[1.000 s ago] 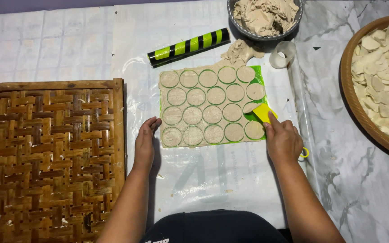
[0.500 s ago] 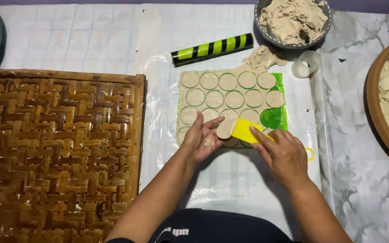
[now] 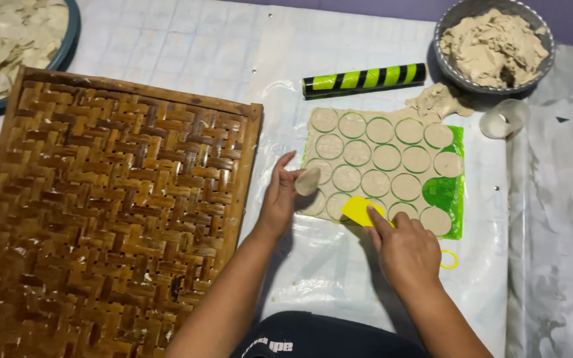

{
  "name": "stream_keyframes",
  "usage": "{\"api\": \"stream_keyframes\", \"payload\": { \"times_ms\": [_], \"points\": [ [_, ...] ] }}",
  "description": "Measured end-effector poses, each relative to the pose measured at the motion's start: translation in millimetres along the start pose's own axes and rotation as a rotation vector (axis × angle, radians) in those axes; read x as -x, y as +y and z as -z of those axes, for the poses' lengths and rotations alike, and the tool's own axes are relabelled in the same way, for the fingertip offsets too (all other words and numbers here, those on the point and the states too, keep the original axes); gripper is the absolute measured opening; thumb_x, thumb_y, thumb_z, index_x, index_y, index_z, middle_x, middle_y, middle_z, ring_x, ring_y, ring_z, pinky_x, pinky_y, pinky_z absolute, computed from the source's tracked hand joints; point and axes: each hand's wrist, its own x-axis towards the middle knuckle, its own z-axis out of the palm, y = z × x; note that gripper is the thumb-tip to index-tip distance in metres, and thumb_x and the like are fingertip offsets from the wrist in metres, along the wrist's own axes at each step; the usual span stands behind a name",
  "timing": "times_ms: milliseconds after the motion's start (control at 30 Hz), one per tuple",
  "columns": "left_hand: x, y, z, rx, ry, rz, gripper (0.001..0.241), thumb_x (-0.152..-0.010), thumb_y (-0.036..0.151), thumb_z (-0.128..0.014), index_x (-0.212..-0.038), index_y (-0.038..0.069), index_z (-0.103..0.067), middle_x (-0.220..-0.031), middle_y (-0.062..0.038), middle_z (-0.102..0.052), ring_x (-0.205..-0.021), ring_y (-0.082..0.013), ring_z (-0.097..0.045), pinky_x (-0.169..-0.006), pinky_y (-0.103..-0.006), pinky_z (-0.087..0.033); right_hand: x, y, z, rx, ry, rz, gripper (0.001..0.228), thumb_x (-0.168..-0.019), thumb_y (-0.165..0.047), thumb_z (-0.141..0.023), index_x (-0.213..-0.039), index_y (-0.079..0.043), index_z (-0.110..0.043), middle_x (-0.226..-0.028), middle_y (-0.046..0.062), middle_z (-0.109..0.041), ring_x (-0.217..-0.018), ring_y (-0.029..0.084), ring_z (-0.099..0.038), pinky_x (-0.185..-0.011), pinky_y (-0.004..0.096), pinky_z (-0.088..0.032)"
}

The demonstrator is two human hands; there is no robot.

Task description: The recorder uses a plastic scraper to lift individual circular dough pieces from a green plastic preparation sheet and carefully arranges them onto a woven bamboo mat for further processing.

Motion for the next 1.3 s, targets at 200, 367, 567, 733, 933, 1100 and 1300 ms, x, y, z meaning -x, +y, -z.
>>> {"api": "stream_keyframes", "payload": {
  "times_ms": [200,367,567,733,933,1100,1300],
  "points": [
    [-36,31,97,-0.184,0.304,-0.050,0.074,-0.103,0.060,-0.026,-0.158,0.010,-0.030,-0.138,-0.017,-0.060,-0.125,-0.0286,-0.061,-0.107,-0.0395,-0.051,14,16,-21,-0.086,-0.129,-0.111,0.039,-0.088,-0.041,-0.070,-0.126,-0.033,-0.073,-0.080,0.005,-0.062,-0.075,0.025,-0.065,-0.067,0.041,-0.052],
    [-76,19,152,-0.482,0.361,-0.308,0.065,-0.115,0.052,-0.029,-0.158,0.004,-0.032,-0.145,-0.021,-0.053,-0.135,-0.0299,-0.053,-0.116,-0.0411,-0.041,20,19,-27,-0.074,-0.193,-0.175,0.040,-0.089,-0.044,-0.067,-0.128,-0.035,-0.072,-0.083,0.005,-0.063,-0.081,0.025,-0.068,-0.067,0.041,-0.054],
    [-116,23,147,-0.379,0.261,-0.134,0.068,-0.108,0.055,-0.028,-0.154,0.006,-0.041,-0.117,-0.012,-0.067,-0.112,-0.0224,-0.061,-0.101,-0.0372,-0.047,25,19,-28,-0.070,-0.258,-0.285,0.042,-0.090,-0.047,-0.065,-0.131,-0.038,-0.070,-0.085,0.004,-0.065,-0.085,0.025,-0.069,-0.071,0.041,-0.056],
    [-140,-5,157,-0.500,0.192,-0.158,0.067,-0.112,0.057,-0.029,-0.150,0.005,-0.047,-0.115,-0.013,-0.069,-0.122,-0.0234,-0.060,-0.110,-0.0385,-0.042,30,24,-30,-0.071,-0.305,-0.365,0.042,-0.092,-0.048,-0.063,-0.133,-0.042,-0.068,-0.089,0.004,-0.066,-0.089,0.025,-0.070,-0.072,0.041,-0.057],
    [-127,17,144,-0.660,0.302,-0.049,0.070,-0.107,0.059,-0.029,-0.154,0.009,-0.042,-0.145,-0.025,-0.055,-0.137,-0.0374,-0.051,-0.112,-0.0449,-0.039,37,31,-35,-0.084,-0.268,-0.393,0.042,-0.092,-0.049,-0.062,-0.134,-0.043,-0.068,-0.090,0.002,-0.067,-0.089,0.023,-0.070,-0.072,0.041,-0.057],
    [-116,37,133,-0.795,0.269,-0.045,0.071,-0.106,0.059,-0.030,-0.157,0.009,-0.036,-0.151,-0.028,-0.050,-0.139,-0.0435,-0.049,-0.113,-0.0479,-0.040,42,35,-36,-0.097,-0.276,-0.418,0.041,-0.093,-0.049,-0.061,-0.133,-0.044,-0.068,-0.089,0.001,-0.066,-0.086,0.022,-0.069,-0.071,0.040,-0.057],
    [-110,50,130,-0.827,0.288,-0.020,0.075,-0.104,0.058,-0.028,-0.159,0.007,-0.027,-0.145,-0.025,-0.056,-0.135,-0.0408,-0.054,-0.111,-0.0478,-0.041,52,45,-32,-0.131,-0.271,-0.483,0.041,-0.093,-0.048,-0.062,-0.133,-0.044,-0.068,-0.088,0.001,-0.067,-0.083,0.024,-0.069,-0.069,0.042,-0.056]
  ]
}}
